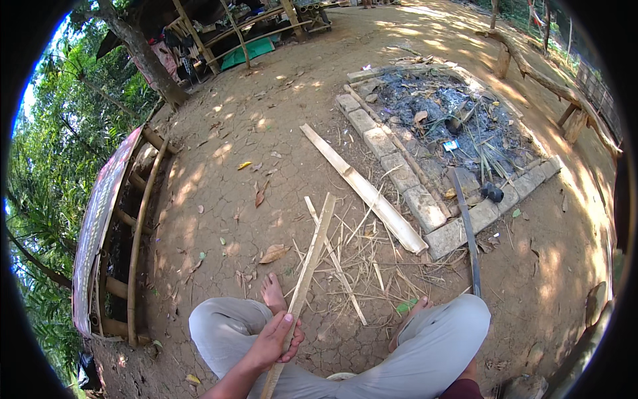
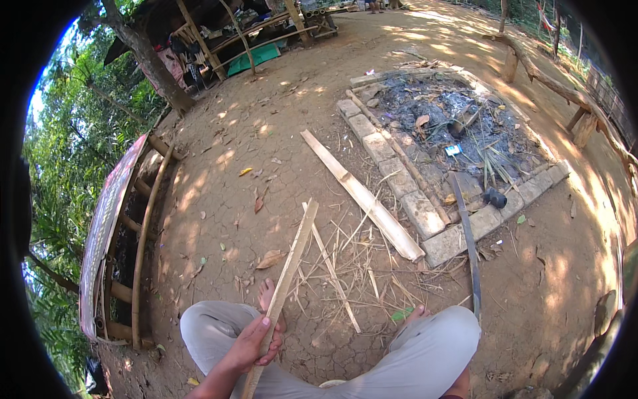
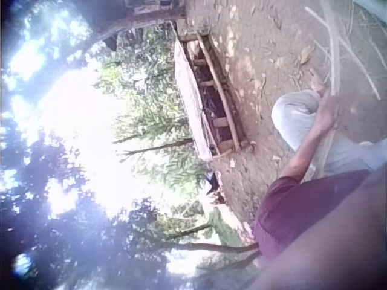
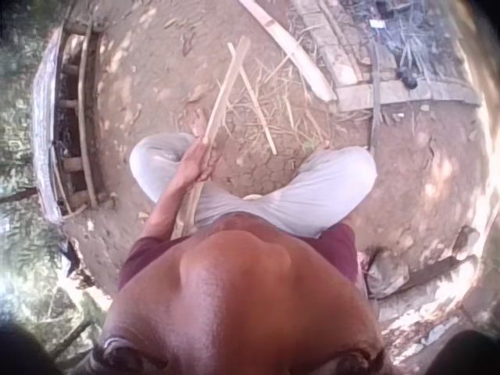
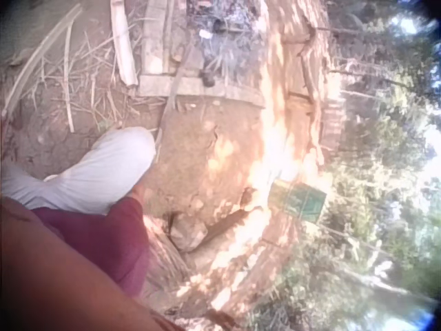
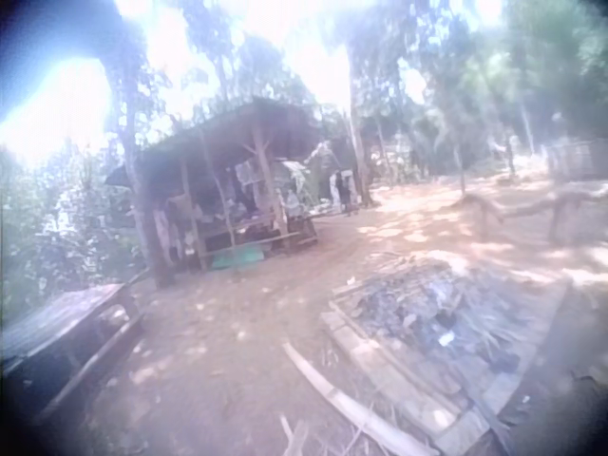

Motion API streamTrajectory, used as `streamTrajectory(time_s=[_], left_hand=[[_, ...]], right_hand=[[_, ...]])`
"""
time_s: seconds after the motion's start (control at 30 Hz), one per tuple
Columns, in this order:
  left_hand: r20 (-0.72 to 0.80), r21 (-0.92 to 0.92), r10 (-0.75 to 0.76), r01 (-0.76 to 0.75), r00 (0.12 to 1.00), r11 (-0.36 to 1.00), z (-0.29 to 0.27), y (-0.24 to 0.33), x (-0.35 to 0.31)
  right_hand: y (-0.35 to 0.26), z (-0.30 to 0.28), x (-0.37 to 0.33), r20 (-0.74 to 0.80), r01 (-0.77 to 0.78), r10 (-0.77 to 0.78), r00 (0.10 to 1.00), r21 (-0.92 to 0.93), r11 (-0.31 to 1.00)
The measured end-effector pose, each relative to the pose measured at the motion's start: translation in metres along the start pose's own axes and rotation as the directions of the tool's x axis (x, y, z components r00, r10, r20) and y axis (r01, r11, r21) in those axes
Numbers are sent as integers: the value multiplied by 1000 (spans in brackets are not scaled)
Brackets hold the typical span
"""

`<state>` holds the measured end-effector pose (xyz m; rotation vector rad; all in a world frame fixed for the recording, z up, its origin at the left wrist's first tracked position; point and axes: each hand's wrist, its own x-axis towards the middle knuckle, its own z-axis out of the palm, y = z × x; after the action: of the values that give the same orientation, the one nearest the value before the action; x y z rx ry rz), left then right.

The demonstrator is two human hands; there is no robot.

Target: The person carves a strip of wood with a knife, removing thin layers of material and shaping the wood while sitting outdoors.

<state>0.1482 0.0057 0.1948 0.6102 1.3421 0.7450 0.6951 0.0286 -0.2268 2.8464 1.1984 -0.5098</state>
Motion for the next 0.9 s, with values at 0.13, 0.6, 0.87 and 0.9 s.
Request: streamTrajectory(time_s=[0.13,0.6,0.87,0.9], left_hand=[[-139,86,39,-27,990,996,26,13,-24],[-161,153,-41,66,986,986,107,1,-62],[-18,124,-44,46,999,991,106,-2,-83],[-28,111,-53,56,998,992,104,0,-94]], right_hand=[[18,-17,24,-117,-25,30,993,41,999],[66,-53,57,-279,62,-17,960,153,986],[-17,-57,-34,-117,205,-185,976,196,959],[-31,-60,-53,-97,236,-221,970,202,951]])
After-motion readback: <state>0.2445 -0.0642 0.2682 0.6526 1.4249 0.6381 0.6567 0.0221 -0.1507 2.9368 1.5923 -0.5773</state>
